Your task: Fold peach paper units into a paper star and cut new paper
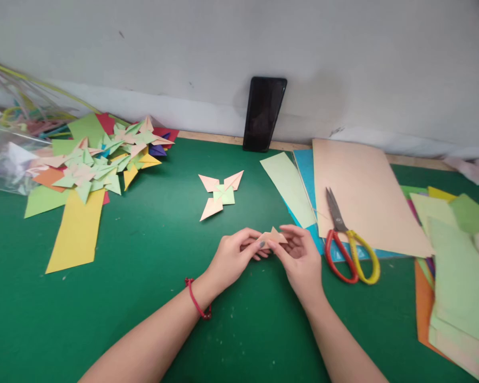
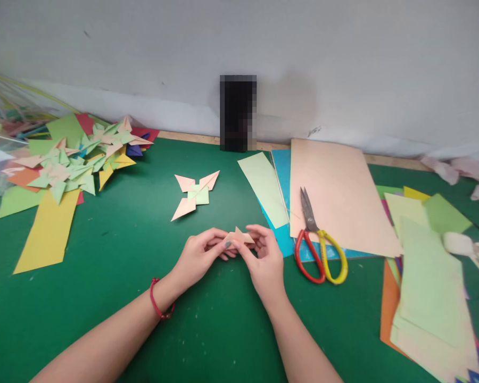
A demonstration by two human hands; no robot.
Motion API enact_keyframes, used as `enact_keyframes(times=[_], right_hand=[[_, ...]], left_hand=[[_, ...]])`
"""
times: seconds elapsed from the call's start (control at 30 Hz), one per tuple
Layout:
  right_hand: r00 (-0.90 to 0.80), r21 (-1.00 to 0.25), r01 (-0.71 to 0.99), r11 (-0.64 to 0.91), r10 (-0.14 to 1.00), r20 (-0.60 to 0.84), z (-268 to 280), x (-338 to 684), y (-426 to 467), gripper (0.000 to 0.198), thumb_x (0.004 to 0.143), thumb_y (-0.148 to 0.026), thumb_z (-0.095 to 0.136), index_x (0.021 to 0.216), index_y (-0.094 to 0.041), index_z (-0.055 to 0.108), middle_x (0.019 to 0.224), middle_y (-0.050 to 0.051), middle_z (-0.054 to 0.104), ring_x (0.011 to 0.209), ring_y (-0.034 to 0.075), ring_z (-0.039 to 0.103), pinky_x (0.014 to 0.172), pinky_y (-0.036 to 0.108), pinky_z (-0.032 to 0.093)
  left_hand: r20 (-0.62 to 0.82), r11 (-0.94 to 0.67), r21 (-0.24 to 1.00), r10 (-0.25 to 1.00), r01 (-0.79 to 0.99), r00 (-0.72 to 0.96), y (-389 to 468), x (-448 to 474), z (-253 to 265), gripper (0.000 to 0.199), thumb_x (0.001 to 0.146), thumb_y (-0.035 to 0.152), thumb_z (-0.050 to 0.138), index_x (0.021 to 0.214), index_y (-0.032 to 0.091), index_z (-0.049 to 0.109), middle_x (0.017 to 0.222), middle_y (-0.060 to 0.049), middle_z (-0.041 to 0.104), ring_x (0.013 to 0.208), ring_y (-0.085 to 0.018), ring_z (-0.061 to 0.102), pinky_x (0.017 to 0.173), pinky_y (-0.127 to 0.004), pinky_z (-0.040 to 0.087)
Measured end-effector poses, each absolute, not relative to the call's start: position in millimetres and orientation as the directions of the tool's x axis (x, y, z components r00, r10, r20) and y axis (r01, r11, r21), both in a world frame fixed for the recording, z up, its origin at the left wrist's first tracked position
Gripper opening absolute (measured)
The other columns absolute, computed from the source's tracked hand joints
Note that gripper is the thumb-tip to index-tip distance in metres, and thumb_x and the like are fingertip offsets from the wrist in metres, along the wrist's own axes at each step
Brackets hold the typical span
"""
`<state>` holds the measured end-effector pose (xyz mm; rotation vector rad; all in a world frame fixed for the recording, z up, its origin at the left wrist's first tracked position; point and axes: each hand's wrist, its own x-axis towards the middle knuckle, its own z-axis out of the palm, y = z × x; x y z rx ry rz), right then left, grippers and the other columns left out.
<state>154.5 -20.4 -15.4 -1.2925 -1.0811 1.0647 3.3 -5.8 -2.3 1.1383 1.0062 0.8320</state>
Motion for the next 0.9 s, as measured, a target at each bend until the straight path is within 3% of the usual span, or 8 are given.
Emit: enact_keyframes(times=[0.1,0.2,0.23,0.6,0.9], right_hand=[[0.093,-0.999,-0.016,-0.029,0.995,-0.03,-14.2,157.5,-18.2,0.038,0.074,-0.027,0.071,0.109,-0.026,0.056,0.082,0.0,0.062,0.076,0.016,0.061,0.069,0.03,0.05],[0.008,-0.997,0.077,0.004,1.0,0.004,-12.2,161.0,-17.1,0.009,0.078,-0.028,0.067,0.083,-0.022,0.063,0.077,0.001,0.059,0.073,0.015,0.056,0.066,0.028,0.046],[-0.002,-0.995,0.102,0.018,1.0,0.018,-11.5,161.5,-17.1,0.008,0.079,-0.028,0.065,0.077,-0.021,0.062,0.075,0.0,0.058,0.071,0.014,0.054,0.065,0.027,0.044],[0.184,-0.995,0.094,0.028,0.982,0.045,-12.4,158.0,-18.6,0.022,0.082,-0.028,0.062,0.066,-0.02,0.049,0.067,-0.003,0.049,0.066,0.011,0.046,0.066,0.025,0.038],[0.229,-0.997,0.072,0.042,0.972,0.058,-11.1,156.4,-18.6,0.025,0.081,-0.028,0.063,0.064,-0.019,0.047,0.065,-0.004,0.045,0.064,0.011,0.044,0.064,0.025,0.036]], left_hand=[[-0.203,0.232,0.972,0.918,-0.047,0.341,-6.4,3.4,-2.0,0.023,0.087,0.035,0.056,0.094,0.014,0.062,0.079,-0.005,0.071,0.073,-0.015,0.068,0.065,-0.024,0.055],[-0.196,0.227,0.973,0.916,-0.047,0.351,-6.6,3.1,-0.7,0.023,0.087,0.035,0.056,0.094,0.014,0.062,0.079,-0.005,0.071,0.073,-0.015,0.069,0.066,-0.024,0.056],[-0.192,0.223,0.974,0.915,-0.048,0.354,-6.5,3.0,-0.5,0.023,0.087,0.034,0.056,0.095,0.014,0.062,0.079,-0.005,0.071,0.073,-0.015,0.069,0.066,-0.024,0.056],[-0.208,0.221,0.975,0.905,0.009,0.372,-5.5,2.5,-2.3,0.02,0.082,0.029,0.062,0.096,0.015,0.059,0.091,-0.007,0.071,0.083,-0.019,0.068,0.074,-0.029,0.053],[-0.204,0.231,0.972,0.915,-0.036,0.348,-4.2,3.3,0.7,0.018,0.087,0.031,0.055,0.087,0.013,0.058,0.084,-0.008,0.071,0.078,-0.016,0.068,0.07,-0.027,0.054]])
